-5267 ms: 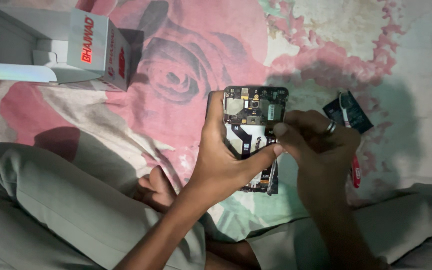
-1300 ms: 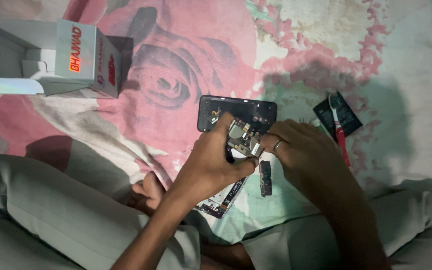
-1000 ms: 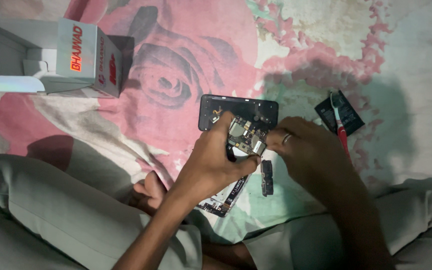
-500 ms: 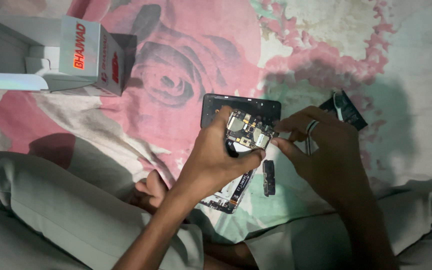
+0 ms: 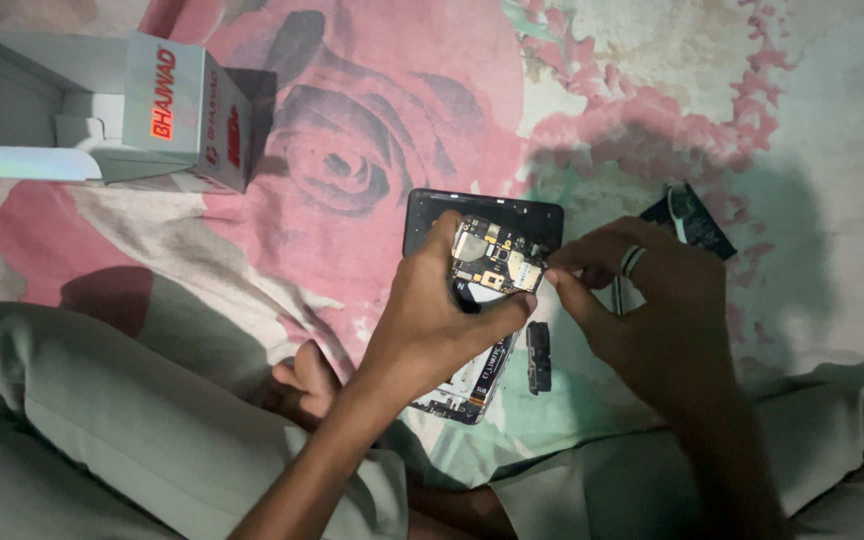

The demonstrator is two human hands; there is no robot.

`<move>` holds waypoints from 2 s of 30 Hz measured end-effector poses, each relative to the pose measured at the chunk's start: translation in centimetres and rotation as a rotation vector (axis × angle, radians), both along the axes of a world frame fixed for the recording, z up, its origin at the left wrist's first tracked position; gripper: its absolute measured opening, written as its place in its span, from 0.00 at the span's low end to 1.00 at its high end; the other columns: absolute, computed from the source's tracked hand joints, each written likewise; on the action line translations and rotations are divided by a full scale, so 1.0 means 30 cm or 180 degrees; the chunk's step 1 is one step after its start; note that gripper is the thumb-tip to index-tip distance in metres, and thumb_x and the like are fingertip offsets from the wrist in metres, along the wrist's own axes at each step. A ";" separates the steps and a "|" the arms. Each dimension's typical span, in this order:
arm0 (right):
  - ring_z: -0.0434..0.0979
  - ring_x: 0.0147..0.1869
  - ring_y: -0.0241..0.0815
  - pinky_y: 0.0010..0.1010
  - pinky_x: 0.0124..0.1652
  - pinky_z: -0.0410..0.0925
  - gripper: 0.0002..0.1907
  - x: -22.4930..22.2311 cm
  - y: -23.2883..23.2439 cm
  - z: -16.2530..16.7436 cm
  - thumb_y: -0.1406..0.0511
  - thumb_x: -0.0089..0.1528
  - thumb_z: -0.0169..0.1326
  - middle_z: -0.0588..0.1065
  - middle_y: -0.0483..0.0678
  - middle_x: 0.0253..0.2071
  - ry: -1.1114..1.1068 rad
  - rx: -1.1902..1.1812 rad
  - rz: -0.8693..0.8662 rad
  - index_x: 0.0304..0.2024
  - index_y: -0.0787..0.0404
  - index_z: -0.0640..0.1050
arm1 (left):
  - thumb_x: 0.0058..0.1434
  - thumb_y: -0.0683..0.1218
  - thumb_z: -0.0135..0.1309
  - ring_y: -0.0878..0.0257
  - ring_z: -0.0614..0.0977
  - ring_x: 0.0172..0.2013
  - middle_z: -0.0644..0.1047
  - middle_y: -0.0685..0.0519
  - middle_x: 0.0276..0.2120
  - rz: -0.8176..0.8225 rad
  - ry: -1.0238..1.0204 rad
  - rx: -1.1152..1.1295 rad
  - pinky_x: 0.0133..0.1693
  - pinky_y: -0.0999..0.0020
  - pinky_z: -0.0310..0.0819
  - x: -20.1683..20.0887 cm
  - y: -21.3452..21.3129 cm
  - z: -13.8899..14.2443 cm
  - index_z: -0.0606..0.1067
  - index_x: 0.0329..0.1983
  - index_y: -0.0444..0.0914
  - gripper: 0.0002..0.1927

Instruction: The person is repairing a disassembled smartphone. They use a screwdriver to remove screws from the motherboard and then use a green tool to clean the edges of the phone's internal frame.

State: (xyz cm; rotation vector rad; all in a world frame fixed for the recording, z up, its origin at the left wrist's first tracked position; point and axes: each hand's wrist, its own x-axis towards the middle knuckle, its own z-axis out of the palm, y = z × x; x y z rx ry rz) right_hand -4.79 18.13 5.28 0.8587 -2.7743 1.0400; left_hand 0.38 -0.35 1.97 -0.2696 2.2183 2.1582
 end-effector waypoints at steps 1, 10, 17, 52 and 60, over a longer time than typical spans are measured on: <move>0.81 0.35 0.39 0.28 0.36 0.71 0.07 0.001 -0.001 -0.001 0.73 0.55 0.65 0.79 0.48 0.33 -0.0008 -0.0008 0.0000 0.36 0.63 0.82 | 0.51 0.44 0.65 0.68 0.82 0.34 0.82 0.49 0.33 0.0012 0.0011 0.0048 0.38 0.69 0.79 -0.001 0.003 -0.002 0.71 0.45 0.32 0.21; 0.81 0.35 0.39 0.28 0.36 0.71 0.06 0.003 -0.009 -0.007 0.73 0.56 0.64 0.79 0.49 0.33 0.0048 -0.0048 0.0062 0.37 0.64 0.82 | 0.53 0.46 0.66 0.67 0.83 0.36 0.82 0.49 0.35 0.0070 0.0131 0.0023 0.40 0.69 0.79 0.003 0.010 -0.015 0.72 0.46 0.32 0.22; 0.81 0.34 0.39 0.29 0.35 0.70 0.06 0.008 -0.013 -0.008 0.72 0.56 0.64 0.79 0.49 0.34 0.0019 0.0040 -0.0029 0.36 0.63 0.82 | 0.54 0.47 0.66 0.66 0.84 0.36 0.83 0.49 0.34 0.0126 0.0112 -0.0042 0.39 0.68 0.79 0.002 0.010 -0.015 0.72 0.46 0.32 0.22; 0.78 0.34 0.33 0.25 0.37 0.70 0.06 0.006 0.005 -0.032 0.73 0.56 0.65 0.79 0.45 0.31 -0.0588 -0.0337 -0.0316 0.36 0.63 0.81 | 0.54 0.45 0.66 0.66 0.84 0.36 0.83 0.49 0.34 0.0222 0.0243 -0.0127 0.39 0.68 0.80 0.003 0.025 -0.003 0.72 0.47 0.32 0.21; 0.78 0.37 0.34 0.26 0.39 0.70 0.09 0.010 0.004 -0.015 0.75 0.56 0.64 0.78 0.47 0.35 -0.0168 -0.0406 -0.0140 0.39 0.64 0.81 | 0.53 0.45 0.66 0.66 0.84 0.35 0.83 0.49 0.34 0.0254 0.0168 0.0042 0.38 0.68 0.80 0.004 0.030 0.003 0.72 0.48 0.33 0.22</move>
